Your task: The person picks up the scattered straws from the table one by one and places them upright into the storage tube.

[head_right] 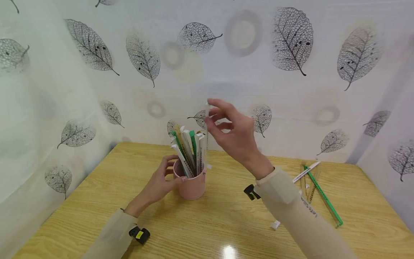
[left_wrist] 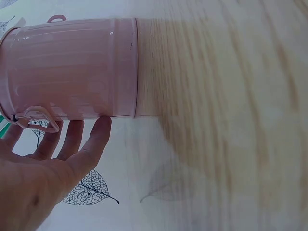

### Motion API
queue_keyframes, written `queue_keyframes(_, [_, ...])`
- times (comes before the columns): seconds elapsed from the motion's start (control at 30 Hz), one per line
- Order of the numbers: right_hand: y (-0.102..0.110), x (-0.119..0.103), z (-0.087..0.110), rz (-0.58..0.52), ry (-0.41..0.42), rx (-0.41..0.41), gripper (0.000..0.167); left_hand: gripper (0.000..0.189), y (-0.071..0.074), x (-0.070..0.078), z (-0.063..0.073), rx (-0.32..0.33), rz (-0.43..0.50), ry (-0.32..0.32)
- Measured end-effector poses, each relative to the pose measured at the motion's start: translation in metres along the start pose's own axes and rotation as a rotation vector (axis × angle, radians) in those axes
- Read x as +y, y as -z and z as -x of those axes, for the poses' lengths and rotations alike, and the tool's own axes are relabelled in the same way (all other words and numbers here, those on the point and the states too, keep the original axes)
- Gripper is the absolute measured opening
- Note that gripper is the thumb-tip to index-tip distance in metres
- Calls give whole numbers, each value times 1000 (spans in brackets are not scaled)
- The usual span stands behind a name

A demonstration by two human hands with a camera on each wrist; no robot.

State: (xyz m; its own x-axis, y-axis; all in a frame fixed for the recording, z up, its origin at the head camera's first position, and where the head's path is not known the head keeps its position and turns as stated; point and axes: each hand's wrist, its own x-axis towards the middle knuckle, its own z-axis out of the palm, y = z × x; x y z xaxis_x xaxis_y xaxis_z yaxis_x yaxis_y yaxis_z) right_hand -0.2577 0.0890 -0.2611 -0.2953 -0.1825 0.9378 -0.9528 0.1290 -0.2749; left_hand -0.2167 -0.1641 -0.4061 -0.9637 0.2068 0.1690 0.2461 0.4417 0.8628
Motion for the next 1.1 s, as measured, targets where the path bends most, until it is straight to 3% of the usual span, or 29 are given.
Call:
queue_keyframes(0.2, [-12,3,9,9,9,9,43,75,1,-1,-1,-3,1,-1])
queue_keyframes(0.57, [-22,16,41,99,-2,-139,43,75,1,0,-2,14,-8,-7])
queue_keyframes(0.83, [-25,20,63,76,-70,-271,39,75,0,2,-2,9,-5,9])
queue_keyframes(1.1, [-26,21,79,87,-117,-317,42,74,0,-1,-1,8,4,4])
